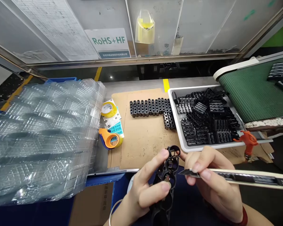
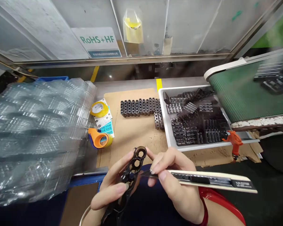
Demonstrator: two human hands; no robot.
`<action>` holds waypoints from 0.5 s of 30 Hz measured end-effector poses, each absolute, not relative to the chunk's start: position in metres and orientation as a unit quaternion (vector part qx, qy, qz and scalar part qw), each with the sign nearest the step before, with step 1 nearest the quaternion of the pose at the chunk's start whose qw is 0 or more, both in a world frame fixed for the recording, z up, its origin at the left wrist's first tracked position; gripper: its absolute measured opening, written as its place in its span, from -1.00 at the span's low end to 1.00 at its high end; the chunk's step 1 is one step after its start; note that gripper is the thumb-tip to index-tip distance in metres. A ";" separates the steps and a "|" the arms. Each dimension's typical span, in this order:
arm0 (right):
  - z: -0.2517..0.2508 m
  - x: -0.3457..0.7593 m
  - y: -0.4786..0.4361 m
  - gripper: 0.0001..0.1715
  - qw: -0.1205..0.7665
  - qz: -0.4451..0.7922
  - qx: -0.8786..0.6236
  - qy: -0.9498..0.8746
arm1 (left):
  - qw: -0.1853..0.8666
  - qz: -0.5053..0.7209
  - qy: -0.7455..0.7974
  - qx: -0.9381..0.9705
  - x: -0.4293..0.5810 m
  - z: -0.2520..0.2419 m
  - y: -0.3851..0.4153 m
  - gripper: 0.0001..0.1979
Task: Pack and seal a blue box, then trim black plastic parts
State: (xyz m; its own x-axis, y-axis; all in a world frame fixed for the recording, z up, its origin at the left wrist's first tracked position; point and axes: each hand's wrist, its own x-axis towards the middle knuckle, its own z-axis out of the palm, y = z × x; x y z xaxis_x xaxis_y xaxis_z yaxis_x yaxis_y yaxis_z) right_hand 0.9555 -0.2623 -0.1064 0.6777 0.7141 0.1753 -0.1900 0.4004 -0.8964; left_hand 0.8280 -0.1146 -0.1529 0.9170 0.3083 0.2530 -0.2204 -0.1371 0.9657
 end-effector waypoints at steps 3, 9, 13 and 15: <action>-0.106 0.954 -0.263 -0.90 0.777 0.257 -0.490 -0.299 | 0.663 0.197 0.014 0.722 0.828 -0.152 -0.115 -0.44; -0.103 0.952 -0.266 -0.89 0.759 0.216 -0.518 -0.332 | 0.645 0.214 0.004 0.733 0.829 -0.148 -0.115 -0.44; -0.100 0.953 -0.266 -0.88 0.763 0.254 -0.508 -0.309 | 0.631 0.219 -0.009 0.744 0.829 -0.152 -0.116 -0.45; -0.100 0.954 -0.265 -0.89 0.775 0.282 -0.492 -0.281 | 0.621 0.221 0.004 0.752 0.829 -0.153 -0.118 -0.45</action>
State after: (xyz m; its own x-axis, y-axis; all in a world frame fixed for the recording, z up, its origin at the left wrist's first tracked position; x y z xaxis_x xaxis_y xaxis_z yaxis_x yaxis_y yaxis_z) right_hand 0.9537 -0.2652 -0.1005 0.6832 0.7130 0.1574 -0.1612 0.3576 -0.9198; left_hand 0.8291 -0.1183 -0.1527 0.9021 0.2807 0.3278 -0.2686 -0.2293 0.9356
